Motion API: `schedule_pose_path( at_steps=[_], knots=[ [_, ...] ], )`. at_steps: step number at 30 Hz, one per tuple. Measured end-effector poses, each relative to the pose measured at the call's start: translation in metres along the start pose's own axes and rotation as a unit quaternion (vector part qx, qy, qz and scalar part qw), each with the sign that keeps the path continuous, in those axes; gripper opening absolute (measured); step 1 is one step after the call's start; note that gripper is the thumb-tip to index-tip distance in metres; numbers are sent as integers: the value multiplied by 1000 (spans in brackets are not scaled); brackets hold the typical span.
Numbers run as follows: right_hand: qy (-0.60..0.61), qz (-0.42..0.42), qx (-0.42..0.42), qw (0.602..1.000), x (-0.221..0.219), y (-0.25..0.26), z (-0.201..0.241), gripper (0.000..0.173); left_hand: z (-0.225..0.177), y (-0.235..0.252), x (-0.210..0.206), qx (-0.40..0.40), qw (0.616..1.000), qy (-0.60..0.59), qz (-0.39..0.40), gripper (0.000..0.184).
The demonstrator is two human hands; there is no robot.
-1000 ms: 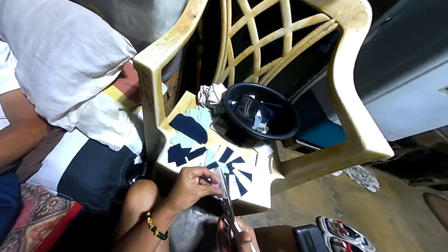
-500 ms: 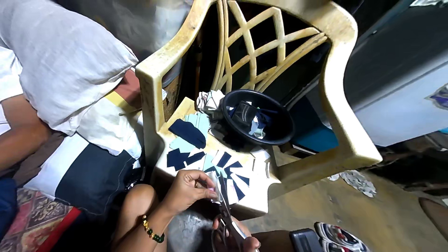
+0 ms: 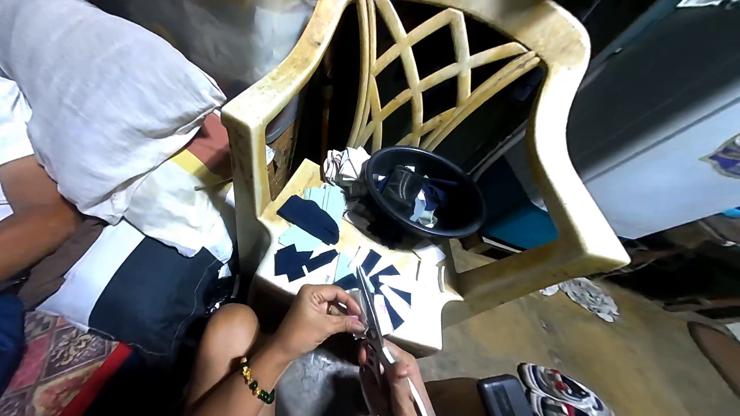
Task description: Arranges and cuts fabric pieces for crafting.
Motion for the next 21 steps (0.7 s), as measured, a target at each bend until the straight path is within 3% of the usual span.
schedule_pose_path(
  at_steps=[3,7,10,15,21],
  knots=[
    [-184,-76,36,979,18,5,19,43,-1,1,4,-28,999,39,-17,14],
    [-496,-164,52,851,57,26,58,43,-2,4,9,-50,997,36,-47,15],
    [-564,-167,-39,808,76,51,80,39,-2,5,8,-47,997,20,-66,18],
    [-605,-136,-160,768,102,95,88,36,-2,7,8,-7,995,15,-100,25],
    [-630,-100,-187,747,127,122,68,39,-4,7,12,-24,991,11,-131,33]
  ],
)
Point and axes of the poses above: each hand's wrist, its own y-axis towards the middle knuckle, its own x-axis out of the back of the hand, z = x × y, the point moved 4 cm from there along y, towards the middle knuckle
